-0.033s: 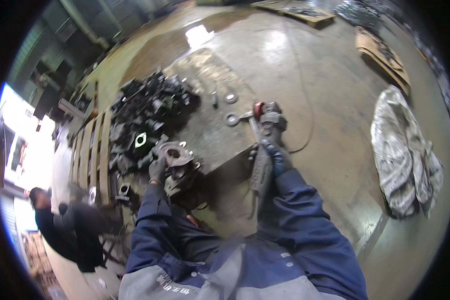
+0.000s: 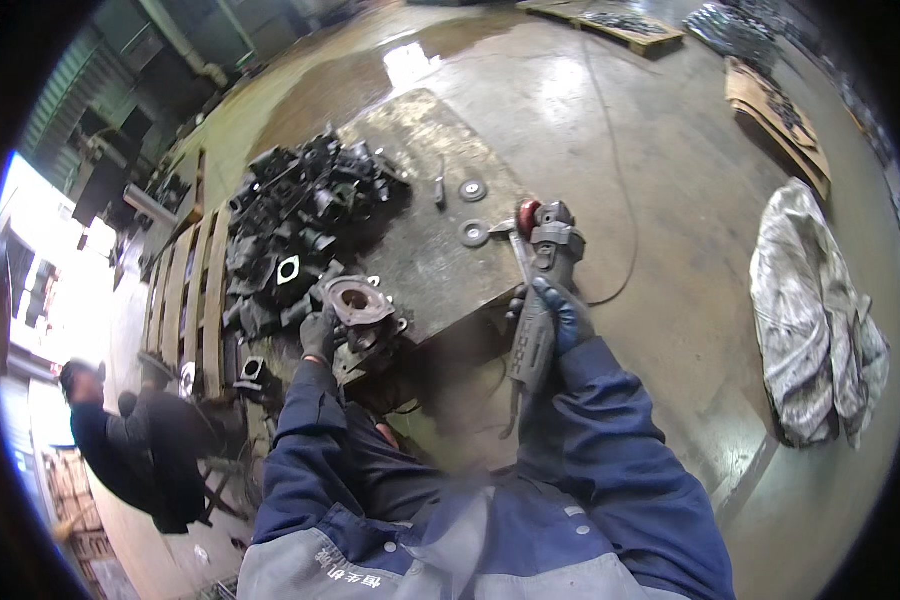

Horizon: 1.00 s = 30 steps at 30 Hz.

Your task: The person uses an angle grinder to smooth the surface of a metal part on a workbench. They repeatedly reposition the part and adjust the grinder to cover different areas, then place the finished part into a wire basket.

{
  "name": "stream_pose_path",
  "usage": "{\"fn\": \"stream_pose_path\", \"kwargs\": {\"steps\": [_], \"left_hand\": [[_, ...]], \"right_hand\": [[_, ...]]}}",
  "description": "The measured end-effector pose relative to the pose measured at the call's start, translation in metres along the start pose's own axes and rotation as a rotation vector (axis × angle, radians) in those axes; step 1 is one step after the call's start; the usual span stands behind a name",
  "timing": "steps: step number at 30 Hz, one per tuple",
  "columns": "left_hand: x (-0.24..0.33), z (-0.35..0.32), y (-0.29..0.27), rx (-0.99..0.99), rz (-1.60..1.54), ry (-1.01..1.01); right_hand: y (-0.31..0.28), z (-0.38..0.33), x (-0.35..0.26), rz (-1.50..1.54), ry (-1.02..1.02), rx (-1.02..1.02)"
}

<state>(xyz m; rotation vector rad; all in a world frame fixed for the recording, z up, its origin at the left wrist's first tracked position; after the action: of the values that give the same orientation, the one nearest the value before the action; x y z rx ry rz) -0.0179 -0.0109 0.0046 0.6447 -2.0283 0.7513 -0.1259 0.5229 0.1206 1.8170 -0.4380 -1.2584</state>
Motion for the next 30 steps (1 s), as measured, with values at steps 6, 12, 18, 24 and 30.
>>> {"fn": "stream_pose_path", "kwargs": {"steps": [6, 12, 18, 24, 30], "left_hand": [[0.038, -0.058, 0.017, 0.133, -0.329, 0.156], [0.035, -0.119, 0.044, 0.025, -0.396, 0.068], [0.037, -0.123, 0.073, -0.208, -0.304, 0.095], [0.030, -0.155, 0.124, -0.551, 0.000, 0.098], [0.042, -0.166, 0.149, -0.822, -0.354, 0.139]], "right_hand": [[0.031, 0.017, 0.011, -0.038, 0.062, 0.102], [0.048, 0.031, 0.023, -0.258, 0.039, 0.087], [0.058, 0.035, 0.034, -0.322, 0.077, 0.106], [0.063, 0.056, 0.047, -0.458, 0.186, 0.084], [0.099, 0.117, 0.074, -0.661, 0.273, -0.120]]}}
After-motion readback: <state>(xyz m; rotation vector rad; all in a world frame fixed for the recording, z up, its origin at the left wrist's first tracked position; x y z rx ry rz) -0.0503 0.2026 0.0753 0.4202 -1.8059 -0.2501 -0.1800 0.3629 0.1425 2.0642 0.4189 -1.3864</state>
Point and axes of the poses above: each hand's wrist, its own z-axis towards the middle knuckle, its own y-axis out of the palm, x = y × z, the point moved 3 cm from there along z, towards the middle knuckle, and after that the axes turned 6 degrees about -y, right-handed, at the moved point
